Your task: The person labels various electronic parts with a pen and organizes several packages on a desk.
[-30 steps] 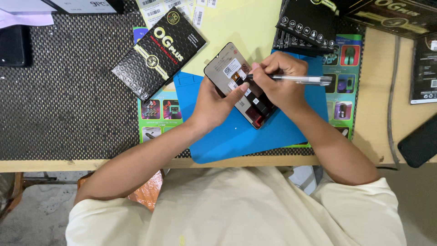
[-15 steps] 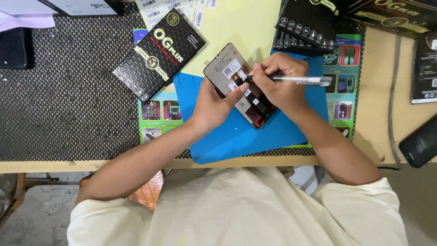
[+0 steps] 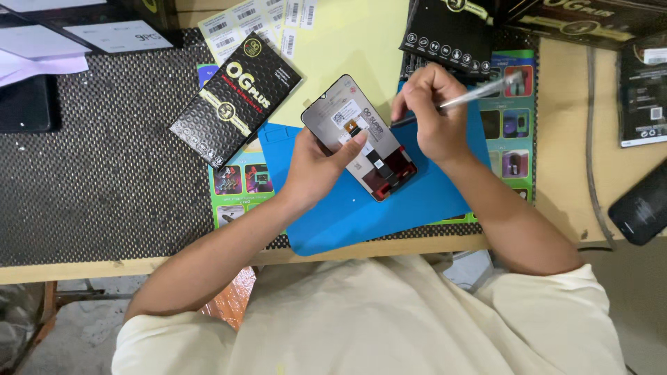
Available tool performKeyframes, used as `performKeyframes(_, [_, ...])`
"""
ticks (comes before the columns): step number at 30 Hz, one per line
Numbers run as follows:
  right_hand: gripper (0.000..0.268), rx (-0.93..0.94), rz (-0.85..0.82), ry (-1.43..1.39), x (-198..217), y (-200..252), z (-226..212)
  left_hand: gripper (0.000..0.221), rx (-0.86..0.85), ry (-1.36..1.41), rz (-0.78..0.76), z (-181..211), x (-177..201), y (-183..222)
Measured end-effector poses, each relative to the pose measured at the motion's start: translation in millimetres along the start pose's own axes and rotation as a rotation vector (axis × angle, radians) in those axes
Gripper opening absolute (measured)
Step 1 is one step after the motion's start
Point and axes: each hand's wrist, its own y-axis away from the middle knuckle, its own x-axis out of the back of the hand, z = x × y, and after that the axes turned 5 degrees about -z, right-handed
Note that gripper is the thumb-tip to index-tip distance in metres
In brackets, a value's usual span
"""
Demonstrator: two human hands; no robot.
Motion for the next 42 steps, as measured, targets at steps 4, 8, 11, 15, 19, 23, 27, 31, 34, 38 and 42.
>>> performKeyframes(4, [0.030,-0.049,0.010,0.012,8,2,-12,0.045,-0.006,0.038,-0.070,1,0,4])
performKeyframes(8, [0.014,-0.052,-0.064,0.605,4,7,-27,0.038,-0.048,0.045,-0.042,14,-6,8])
performKeyframes(11, [0.024,-0.019,-0.133,0.789,4,10,-12,0.037,-0.131,-0.022,-0.070,30,-11,10])
performKeyframes(15, [0.018,0.059,-0.142,0.813,5,5,-32,0.039,-0.178,-0.061,-0.138,24,-9,3])
performKeyframes(19, [0.032,-0.038,-0.103,0.340,16,8,-27,0.035,-0.245,-0.129,-0.224,28,-14,4])
performKeyframes(23, [0.043,-0.028,-0.243,0.083,12,9,-39,0.034,-0.296,-0.172,-0.267,30,-20,8])
performKeyframes(27, [0.034,-0.011,-0.229,0.053,9,8,-47,0.029,-0.384,-0.378,-0.294,27,-3,1])
performKeyframes(31, [0.035,-0.039,-0.096,-0.084,24,9,-26,0.056,-0.512,-0.889,-0.143,61,26,0])
performKeyframes(34, [0.026,-0.061,-0.025,-0.081,36,5,-27,0.078,-0.452,-1.496,0.065,60,56,-6])
performKeyframes(38, [0.031,-0.115,0.199,-0.161,39,4,-44,0.108,-0.114,-1.708,0.107,42,78,-11])
performKeyframes(42, [0.047,-0.083,0.259,-0.215,43,7,-46,0.103,-0.254,-1.812,0.158,40,79,-12])
